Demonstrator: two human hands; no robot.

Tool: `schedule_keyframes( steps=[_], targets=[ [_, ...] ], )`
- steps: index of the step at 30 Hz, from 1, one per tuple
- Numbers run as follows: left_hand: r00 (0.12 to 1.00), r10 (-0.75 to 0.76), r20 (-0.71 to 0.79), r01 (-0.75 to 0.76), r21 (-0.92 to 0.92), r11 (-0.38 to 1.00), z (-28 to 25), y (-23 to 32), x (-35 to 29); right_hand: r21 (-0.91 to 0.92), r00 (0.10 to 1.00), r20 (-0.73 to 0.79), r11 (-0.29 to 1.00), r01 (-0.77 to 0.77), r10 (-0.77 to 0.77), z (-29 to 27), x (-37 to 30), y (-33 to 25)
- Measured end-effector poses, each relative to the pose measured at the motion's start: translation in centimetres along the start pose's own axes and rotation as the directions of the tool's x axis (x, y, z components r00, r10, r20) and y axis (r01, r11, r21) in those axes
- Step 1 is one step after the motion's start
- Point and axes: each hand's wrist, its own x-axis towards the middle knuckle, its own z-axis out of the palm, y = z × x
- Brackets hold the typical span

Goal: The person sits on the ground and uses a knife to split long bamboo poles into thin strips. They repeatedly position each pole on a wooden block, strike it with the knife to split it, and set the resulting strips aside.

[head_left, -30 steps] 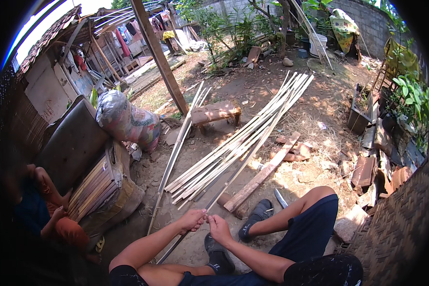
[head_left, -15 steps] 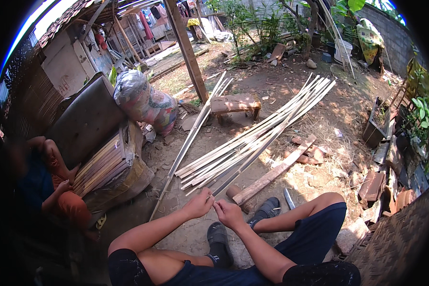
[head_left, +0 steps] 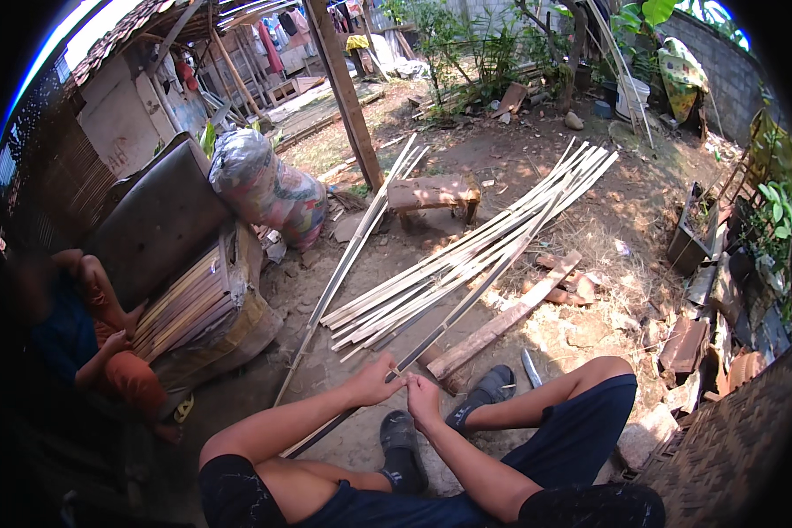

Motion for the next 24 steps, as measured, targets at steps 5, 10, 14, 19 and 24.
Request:
schedule_keyframes(
  steps=[5,10,14,19,24],
  targets=[
    [0.999,-0.004,-0.038,0.005,0.017,1.000,0.4,-3.1,-0.9,0.292,0.813,0.276,0.762,-0.579,0.512,2.6,-2.7,-3.4],
    [0.998,-0.059,0.000,0.058,-0.114,0.992,0.7,-3.6,-0.2,0.046,0.968,0.229,0.993,-0.112,0.099,1.5,-2.2,-3.1],
    [0.990,-0.138,0.025,0.140,-0.262,0.955,-0.2,-3.2,-0.2,-0.102,0.934,0.350,0.988,0.114,-0.071,0.2,-1.6,-5.0],
    [0.969,-0.227,0.094,0.242,-0.204,0.949,-1.3,-2.0,0.1,-0.095,0.917,0.356,0.970,0.225,-0.178,-0.7,-0.8,-7.4],
    [0.763,-0.377,0.524,0.631,-0.480,0.609,-3.1,-1.1,0.1,-0.229,0.851,0.395,0.860,0.456,-0.346,-1.6,-0.2,-7.4]
  ],
)
